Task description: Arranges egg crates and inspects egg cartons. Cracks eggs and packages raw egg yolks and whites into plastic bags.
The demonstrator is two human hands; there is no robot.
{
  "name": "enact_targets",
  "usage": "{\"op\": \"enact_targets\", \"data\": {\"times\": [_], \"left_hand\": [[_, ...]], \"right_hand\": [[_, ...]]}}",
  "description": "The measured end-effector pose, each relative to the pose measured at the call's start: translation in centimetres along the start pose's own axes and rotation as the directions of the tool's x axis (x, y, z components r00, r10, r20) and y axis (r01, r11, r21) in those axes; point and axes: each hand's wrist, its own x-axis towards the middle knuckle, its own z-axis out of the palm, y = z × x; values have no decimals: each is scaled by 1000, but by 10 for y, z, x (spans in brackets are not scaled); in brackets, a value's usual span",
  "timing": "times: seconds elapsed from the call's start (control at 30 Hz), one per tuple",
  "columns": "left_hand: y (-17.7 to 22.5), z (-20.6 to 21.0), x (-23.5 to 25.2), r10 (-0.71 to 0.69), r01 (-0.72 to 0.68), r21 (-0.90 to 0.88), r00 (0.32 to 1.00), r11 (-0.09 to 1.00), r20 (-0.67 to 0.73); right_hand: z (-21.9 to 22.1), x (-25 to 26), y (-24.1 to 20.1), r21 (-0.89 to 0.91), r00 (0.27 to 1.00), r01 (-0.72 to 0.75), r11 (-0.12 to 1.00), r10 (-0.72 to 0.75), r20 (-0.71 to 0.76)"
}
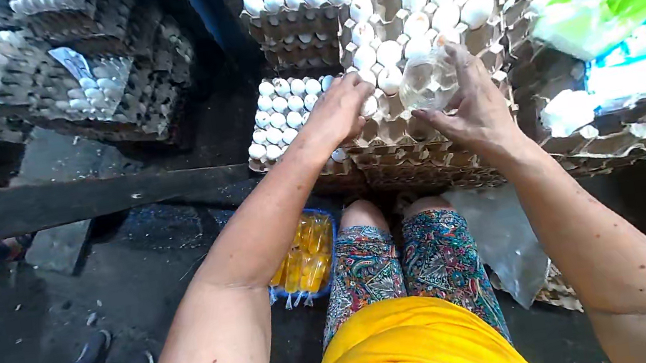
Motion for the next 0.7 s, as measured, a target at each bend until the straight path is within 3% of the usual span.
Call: {"op": "enact_targets", "data": {"times": [0.13,0.2,0.33,0.5,0.6,0.7], "left_hand": [[-2,-1,1,21,-21,4,1000,1000,5],[-6,-1,1,48,-48,-10,999,999,-3],[-19,7,-2,109,-116,-59,988,991,-110],[-18,12,-10,-24,-30,-268,981,963,-194],[-15,9,-15,-152,22,-537,968,843,-199],[-9,1,-18,-240,16,-838,961,546,-138]], "right_hand": [[-24,-2,-12,127,985,-133,983,116,130],[-42,-2,-11,179,985,-159,971,144,93],[-73,13,10,-66,976,-206,976,201,-79],[-76,62,16,-325,965,-261,909,257,-56],[-62,92,34,-382,976,-193,904,217,20],[-52,110,48,-454,966,-170,875,239,98]]}}
